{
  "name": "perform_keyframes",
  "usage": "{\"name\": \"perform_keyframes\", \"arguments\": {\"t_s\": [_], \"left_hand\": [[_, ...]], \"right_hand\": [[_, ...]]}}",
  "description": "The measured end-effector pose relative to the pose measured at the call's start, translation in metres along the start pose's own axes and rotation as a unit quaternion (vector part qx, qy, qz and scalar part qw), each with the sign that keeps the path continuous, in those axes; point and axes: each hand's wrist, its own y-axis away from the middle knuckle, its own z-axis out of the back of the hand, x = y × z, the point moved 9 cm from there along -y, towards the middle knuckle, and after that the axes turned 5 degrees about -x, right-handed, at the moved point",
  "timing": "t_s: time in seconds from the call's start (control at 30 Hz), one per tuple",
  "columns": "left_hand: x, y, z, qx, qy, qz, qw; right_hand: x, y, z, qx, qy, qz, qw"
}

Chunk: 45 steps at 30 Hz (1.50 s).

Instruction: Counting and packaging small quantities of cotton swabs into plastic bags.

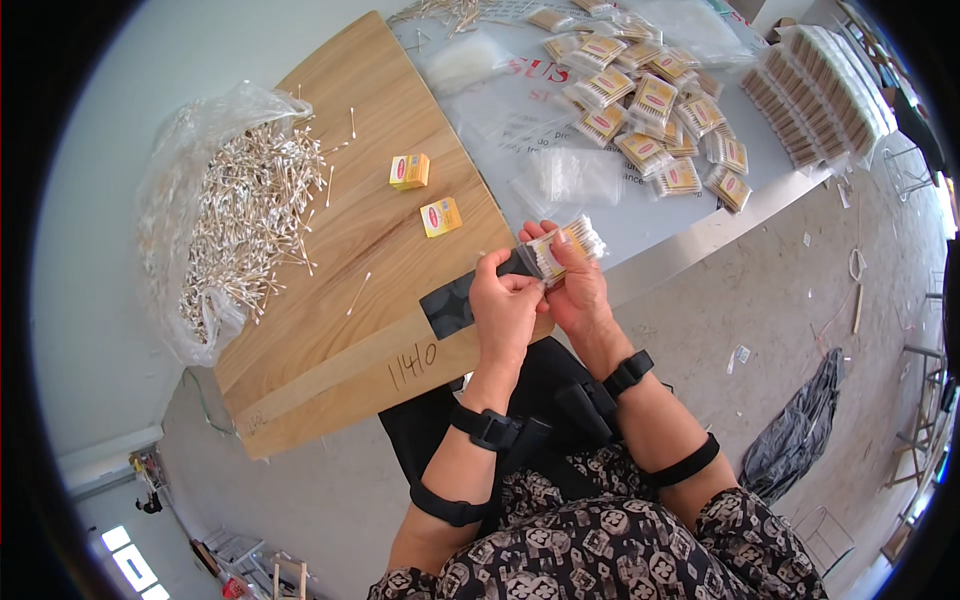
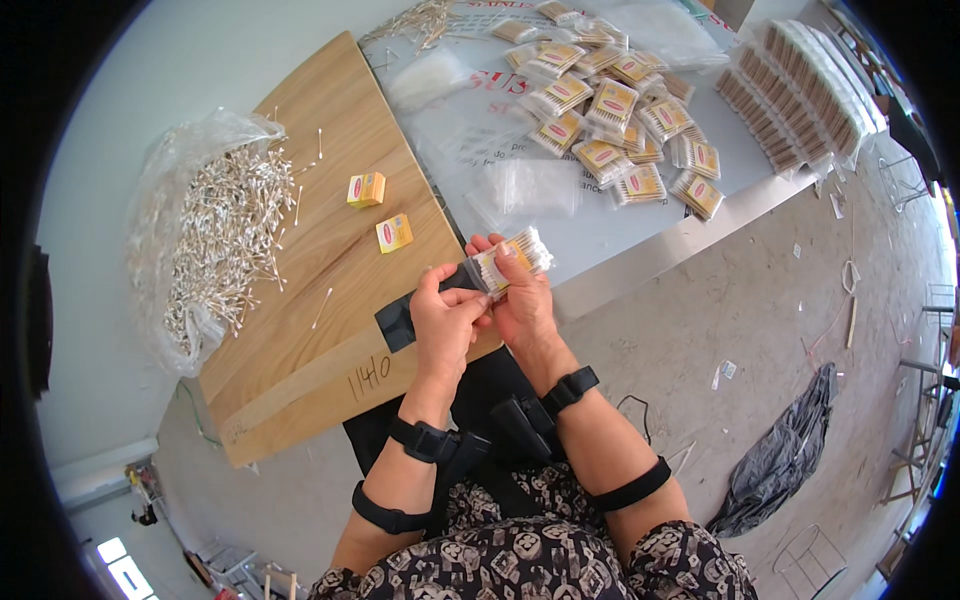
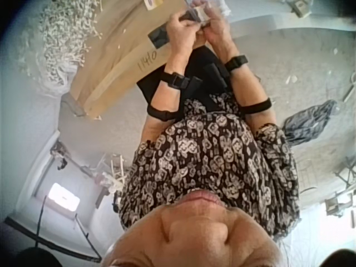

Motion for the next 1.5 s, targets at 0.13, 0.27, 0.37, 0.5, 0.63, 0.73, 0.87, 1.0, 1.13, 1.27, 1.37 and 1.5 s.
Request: {"name": "perform_keyframes", "arguments": {"t_s": [0.13, 0.27, 0.37, 0.5, 0.63, 0.73, 0.87, 1.0, 1.13, 1.27, 1.37, 1.5], "left_hand": [[0.016, 0.006, -0.003, -0.005, 0.214, 0.121, 0.969], [0.018, 0.004, -0.005, -0.035, 0.2, 0.05, 0.978], [0.015, -0.003, -0.007, -0.048, 0.131, -0.011, 0.99], [0.01, -0.007, -0.008, -0.044, 0.069, -0.054, 0.995], [-0.004, -0.007, -0.007, -0.051, -0.103, -0.147, 0.982], [-0.017, -0.007, -0.006, -0.062, -0.222, -0.225, 0.947], [-0.018, -0.006, -0.018, -0.001, -0.292, -0.172, 0.941], [-0.023, 0.007, -0.007, -0.048, -0.257, -0.259, 0.93], [-0.021, 0.006, -0.008, -0.077, -0.247, -0.261, 0.93], [-0.022, 0.003, -0.011, -0.078, -0.283, -0.252, 0.922], [-0.021, 0.002, -0.007, -0.075, -0.279, -0.26, 0.922], [-0.015, 0.009, -0.002, -0.073, -0.269, -0.222, 0.934]], "right_hand": [[0.001, 0.004, -0.005, 0.001, 0.038, 0.016, 0.999], [0.0, 0.005, -0.006, -0.012, 0.033, 0.01, 0.999], [-0.002, 0.003, -0.003, -0.002, 0.02, 0.006, 1.0], [-0.002, -0.001, 0.001, 0.0, -0.001, -0.004, 1.0], [-0.003, -0.003, 0.003, 0.0, -0.035, -0.026, 0.999], [-0.005, 0.001, 0.002, -0.006, -0.017, -0.023, 1.0], [-0.003, -0.005, 0.009, -0.01, -0.035, -0.021, 0.999], [-0.006, -0.007, 0.009, 0.005, -0.065, -0.028, 0.997], [-0.006, -0.004, 0.008, -0.014, -0.075, -0.023, 0.997], [-0.002, 0.0, 0.001, 0.011, -0.004, -0.013, 1.0], [-0.007, 0.0, 0.008, -0.016, -0.026, -0.009, 1.0], [-0.002, 0.0, 0.005, 0.009, 0.021, -0.009, 1.0]]}}
